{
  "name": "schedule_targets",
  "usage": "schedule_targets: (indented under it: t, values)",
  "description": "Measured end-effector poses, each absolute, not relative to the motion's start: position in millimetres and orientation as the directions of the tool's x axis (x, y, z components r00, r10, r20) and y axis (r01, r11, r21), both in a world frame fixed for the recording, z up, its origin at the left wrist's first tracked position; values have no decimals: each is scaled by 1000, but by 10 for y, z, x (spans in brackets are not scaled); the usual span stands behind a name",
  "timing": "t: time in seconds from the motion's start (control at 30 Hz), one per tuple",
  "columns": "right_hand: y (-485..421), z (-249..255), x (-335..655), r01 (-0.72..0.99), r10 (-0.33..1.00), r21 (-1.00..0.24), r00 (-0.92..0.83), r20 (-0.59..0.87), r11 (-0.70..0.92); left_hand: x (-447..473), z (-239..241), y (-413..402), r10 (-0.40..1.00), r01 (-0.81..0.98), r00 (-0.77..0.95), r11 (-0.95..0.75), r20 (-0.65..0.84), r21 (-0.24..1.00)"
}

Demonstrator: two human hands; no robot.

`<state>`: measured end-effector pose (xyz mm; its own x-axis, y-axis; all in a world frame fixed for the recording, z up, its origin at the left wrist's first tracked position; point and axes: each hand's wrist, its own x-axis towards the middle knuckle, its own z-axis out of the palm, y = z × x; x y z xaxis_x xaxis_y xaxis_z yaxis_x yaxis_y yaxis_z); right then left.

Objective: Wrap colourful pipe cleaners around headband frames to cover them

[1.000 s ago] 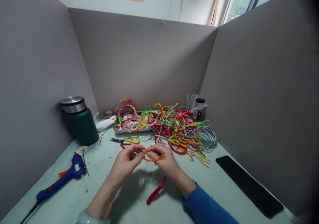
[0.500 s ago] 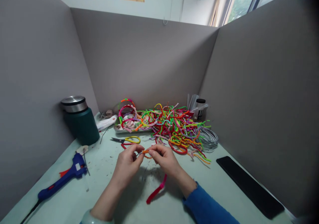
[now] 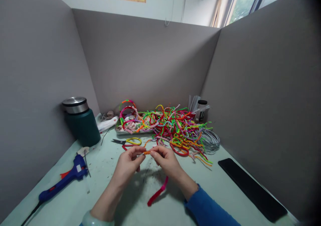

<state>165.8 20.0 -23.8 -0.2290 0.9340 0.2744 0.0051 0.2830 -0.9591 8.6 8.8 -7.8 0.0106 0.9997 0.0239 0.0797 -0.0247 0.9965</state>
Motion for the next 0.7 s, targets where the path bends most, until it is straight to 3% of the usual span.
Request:
schedule_targets:
  t: [0.23, 0.7]
  values:
    - [239, -296, 1665, -16, 951, -972, -201, 234, 235, 99, 22, 30, 999, -113, 46, 13, -8, 994]
    - [198, -242, 1647, 37, 945, -966, -220, 241, 255, 48, -32, 72, 989, -124, 121, 94, -79, 988]
